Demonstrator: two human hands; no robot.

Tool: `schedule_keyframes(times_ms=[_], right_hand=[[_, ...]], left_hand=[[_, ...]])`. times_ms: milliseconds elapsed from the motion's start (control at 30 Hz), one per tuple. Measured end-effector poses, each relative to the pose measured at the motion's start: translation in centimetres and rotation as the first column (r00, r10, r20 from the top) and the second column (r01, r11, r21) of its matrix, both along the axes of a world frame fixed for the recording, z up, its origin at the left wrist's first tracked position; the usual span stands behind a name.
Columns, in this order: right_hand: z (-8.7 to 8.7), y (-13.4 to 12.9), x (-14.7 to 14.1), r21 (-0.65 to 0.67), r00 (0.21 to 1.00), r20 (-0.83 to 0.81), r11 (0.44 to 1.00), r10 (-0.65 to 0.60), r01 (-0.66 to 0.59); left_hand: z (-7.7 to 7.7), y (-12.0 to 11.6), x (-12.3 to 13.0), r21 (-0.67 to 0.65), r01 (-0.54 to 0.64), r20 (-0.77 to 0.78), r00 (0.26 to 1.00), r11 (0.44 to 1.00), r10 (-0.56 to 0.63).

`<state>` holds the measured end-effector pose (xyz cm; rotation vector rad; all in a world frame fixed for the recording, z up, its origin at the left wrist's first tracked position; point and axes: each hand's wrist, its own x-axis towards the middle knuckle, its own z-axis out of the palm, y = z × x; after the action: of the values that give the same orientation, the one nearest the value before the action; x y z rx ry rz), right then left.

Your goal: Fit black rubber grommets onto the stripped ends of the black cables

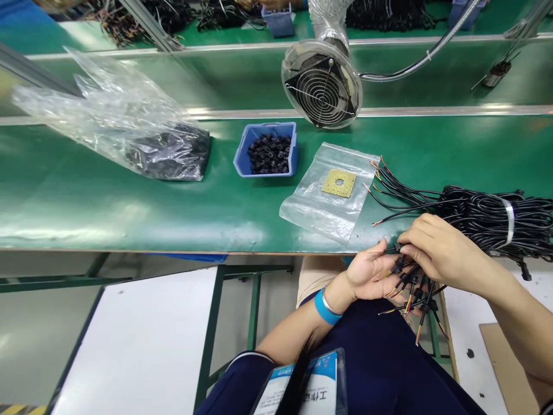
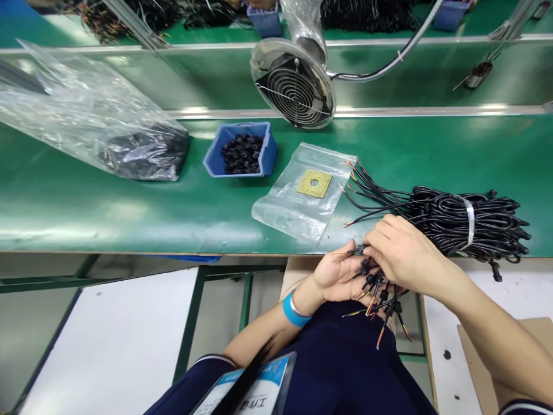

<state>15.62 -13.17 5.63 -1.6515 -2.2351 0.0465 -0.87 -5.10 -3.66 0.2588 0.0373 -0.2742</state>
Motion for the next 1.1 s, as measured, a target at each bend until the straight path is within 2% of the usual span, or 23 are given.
schedule_keyframes(times_ms=[100, 300, 400, 667, 1100], right_hand=[[0.02, -0.11, 0.17, -0.006, 1.000, -0.020, 1.000, -0.016, 0.016], [0.10, -0.17, 0.26, -0.051, 0.999, -0.014, 0.998, -0.041, 0.040], [0.25, -0.10, 0.35, -0.065, 1.000, -0.025, 0.998, -0.008, 0.007], [0.49, -0.06, 0.44, 0.015, 0.997, -0.028, 0.997, 0.073, -0.072], [0.44, -0.12, 0.58, 0.015, 0.991, -0.080, 0.994, 0.108, -0.107]], left_hand=[[0.01, 0.15, -0.04, -0.015, 0.008, 0.060, 0.998, 1.000, -0.007], [0.30, 0.26, 0.04, -0.046, -0.005, 0.080, 0.997, 0.999, 0.009], [0.40, 0.33, 0.11, -0.072, 0.009, 0.072, 0.997, 0.997, -0.003], [-0.03, 0.60, 0.17, -0.102, 0.039, 0.028, 0.999, 0.994, -0.036], [-0.21, 0.63, 0.10, -0.094, 0.025, 0.001, 1.000, 0.995, -0.025]])
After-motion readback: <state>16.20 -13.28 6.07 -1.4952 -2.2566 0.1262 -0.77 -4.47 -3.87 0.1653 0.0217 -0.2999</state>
